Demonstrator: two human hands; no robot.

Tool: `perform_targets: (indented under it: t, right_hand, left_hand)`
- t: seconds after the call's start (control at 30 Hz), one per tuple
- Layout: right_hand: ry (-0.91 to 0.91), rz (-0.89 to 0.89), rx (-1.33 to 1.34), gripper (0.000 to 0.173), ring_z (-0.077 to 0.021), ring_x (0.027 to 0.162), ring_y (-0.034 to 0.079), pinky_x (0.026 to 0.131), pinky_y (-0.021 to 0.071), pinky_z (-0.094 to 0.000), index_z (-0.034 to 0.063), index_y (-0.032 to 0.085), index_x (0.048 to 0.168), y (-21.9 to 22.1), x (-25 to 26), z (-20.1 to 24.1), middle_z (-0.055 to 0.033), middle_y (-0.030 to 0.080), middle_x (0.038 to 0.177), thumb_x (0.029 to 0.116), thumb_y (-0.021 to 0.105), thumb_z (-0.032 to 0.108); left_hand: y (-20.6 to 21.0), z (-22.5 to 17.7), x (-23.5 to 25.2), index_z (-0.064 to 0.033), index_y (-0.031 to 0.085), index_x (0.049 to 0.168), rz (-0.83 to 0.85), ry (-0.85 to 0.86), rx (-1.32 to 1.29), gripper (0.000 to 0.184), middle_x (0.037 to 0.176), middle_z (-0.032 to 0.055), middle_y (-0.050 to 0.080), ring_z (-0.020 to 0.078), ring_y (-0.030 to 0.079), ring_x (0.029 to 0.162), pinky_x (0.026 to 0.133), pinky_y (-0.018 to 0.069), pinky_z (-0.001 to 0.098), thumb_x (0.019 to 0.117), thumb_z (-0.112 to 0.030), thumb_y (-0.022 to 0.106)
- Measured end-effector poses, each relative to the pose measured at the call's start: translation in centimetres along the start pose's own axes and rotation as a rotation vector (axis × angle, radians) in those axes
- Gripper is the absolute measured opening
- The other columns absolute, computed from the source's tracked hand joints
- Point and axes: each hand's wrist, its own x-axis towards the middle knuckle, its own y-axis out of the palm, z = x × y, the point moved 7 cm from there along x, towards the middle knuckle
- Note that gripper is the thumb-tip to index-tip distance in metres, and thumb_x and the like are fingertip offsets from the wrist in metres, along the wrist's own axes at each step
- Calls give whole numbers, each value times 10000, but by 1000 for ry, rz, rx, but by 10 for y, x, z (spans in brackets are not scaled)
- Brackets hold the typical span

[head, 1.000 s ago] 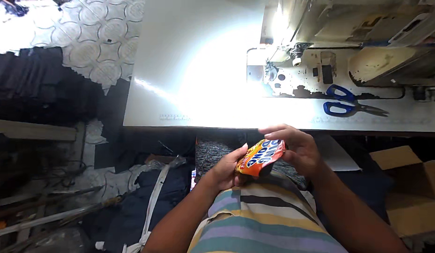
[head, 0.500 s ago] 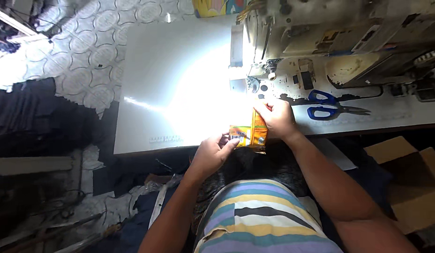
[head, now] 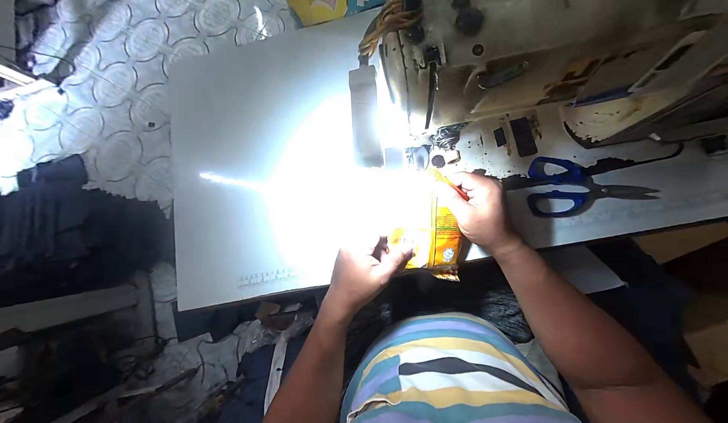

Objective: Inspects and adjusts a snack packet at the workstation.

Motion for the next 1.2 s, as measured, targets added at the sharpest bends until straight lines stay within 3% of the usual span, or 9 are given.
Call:
perform_targets:
  t: [0.2, 0.33, 0.57, 0.73, 1.2]
  right_hand:
    - [26, 20, 14, 166, -19, 668, 645, 613, 549, -197, 39, 725, 958, 0, -1, -1, 8, 696, 766, 995, 635, 174]
    - [37, 21, 3, 185, 0, 650, 626, 593, 530, -182, 46, 727, 952, 1, -3, -2, 22, 682, 746, 994, 638, 203]
    - [49, 35, 0, 190, -14, 636, 625, 581, 529, -200, 70, 724, 934, 0, -2, -1, 28, 674, 729, 998, 627, 221]
    - [41, 40, -15, 184, -11, 652, 638, 600, 542, -205, 79, 734, 935, 0, -3, -1, 34, 687, 738, 992, 629, 219]
    - [39, 35, 2, 169, -13, 664, 647, 605, 545, -201, 69, 739, 961, 0, -3, -1, 21, 698, 758, 988, 633, 198]
  left_hand:
    - [-3, -5, 2, -35, 701, 1105, 11, 42, -136, 313, 880, -6, 750, 63, 702, 727, 660, 615, 257, 983, -323, 688]
    - [-7, -4, 2, -39, 701, 1092, -5, 28, -161, 247, 873, -20, 745, 41, 691, 734, 683, 604, 230, 983, -261, 682]
    - [-9, -4, 2, -44, 721, 1043, -17, -6, -207, 163, 820, 6, 738, 58, 651, 624, 553, 552, 215, 1009, -184, 645]
    - [-8, -3, 3, -49, 730, 987, -21, -35, -200, 172, 782, 13, 727, 76, 653, 613, 555, 557, 232, 1013, -196, 643]
    - [-8, -4, 1, -49, 734, 1000, -31, -20, -179, 172, 787, 11, 731, 78, 657, 614, 560, 563, 237, 1016, -190, 637]
